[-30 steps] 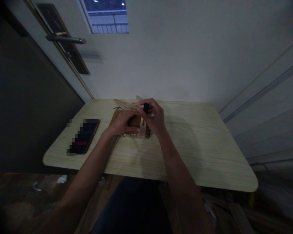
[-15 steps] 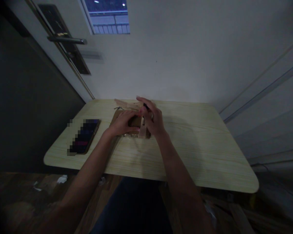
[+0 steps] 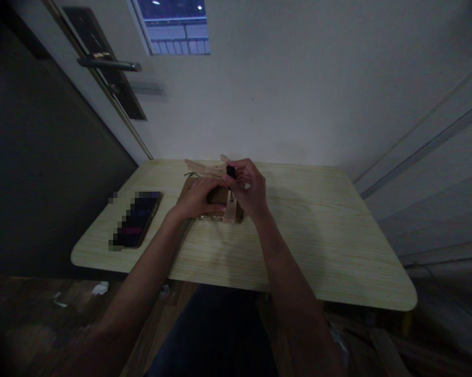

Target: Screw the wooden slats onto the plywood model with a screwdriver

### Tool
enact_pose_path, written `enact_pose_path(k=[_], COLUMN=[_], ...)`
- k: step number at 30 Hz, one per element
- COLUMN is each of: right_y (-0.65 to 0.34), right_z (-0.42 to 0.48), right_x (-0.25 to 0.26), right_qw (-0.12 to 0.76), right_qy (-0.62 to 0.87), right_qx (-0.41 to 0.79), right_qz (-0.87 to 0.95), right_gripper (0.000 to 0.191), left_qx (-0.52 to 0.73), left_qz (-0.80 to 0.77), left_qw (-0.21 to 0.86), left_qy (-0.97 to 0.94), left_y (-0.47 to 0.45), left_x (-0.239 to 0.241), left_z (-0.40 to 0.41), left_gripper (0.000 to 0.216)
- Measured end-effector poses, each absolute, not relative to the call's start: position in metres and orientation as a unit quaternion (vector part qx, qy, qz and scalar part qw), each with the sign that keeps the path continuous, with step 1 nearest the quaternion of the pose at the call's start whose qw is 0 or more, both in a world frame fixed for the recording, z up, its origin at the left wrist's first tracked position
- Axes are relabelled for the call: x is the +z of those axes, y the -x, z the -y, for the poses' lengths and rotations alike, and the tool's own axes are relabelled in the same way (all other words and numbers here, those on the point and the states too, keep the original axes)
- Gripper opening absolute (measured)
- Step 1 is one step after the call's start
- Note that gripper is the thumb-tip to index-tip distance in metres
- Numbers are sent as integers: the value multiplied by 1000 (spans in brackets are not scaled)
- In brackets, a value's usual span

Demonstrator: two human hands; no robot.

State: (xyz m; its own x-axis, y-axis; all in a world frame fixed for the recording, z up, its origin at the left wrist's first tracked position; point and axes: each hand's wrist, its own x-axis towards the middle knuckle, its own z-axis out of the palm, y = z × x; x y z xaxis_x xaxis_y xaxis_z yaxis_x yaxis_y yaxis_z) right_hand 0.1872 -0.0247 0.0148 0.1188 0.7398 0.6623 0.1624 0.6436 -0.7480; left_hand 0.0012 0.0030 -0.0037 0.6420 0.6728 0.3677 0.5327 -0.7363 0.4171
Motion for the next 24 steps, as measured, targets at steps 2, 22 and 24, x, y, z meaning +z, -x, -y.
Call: enact_pose_path(k=[2,22,24], right_y=[-187,-190,-189], right_z=[23,28,26], right_x=[14,18,16], right_qw=[667,658,677], right_qy=[363,338,344], right_qx=[199,211,204], right_qz=[620,639,618], right_gripper=[37,26,27], left_qx=[261,234,237], left_qz=[-336,-356,-357], left_qw=[132,150,149], left_qy=[-895,-892,-891], left_y=[-1,-1,-1], left_x=[-5,2,1], left_z=[-4,0,-1], left_gripper=[66,63,64])
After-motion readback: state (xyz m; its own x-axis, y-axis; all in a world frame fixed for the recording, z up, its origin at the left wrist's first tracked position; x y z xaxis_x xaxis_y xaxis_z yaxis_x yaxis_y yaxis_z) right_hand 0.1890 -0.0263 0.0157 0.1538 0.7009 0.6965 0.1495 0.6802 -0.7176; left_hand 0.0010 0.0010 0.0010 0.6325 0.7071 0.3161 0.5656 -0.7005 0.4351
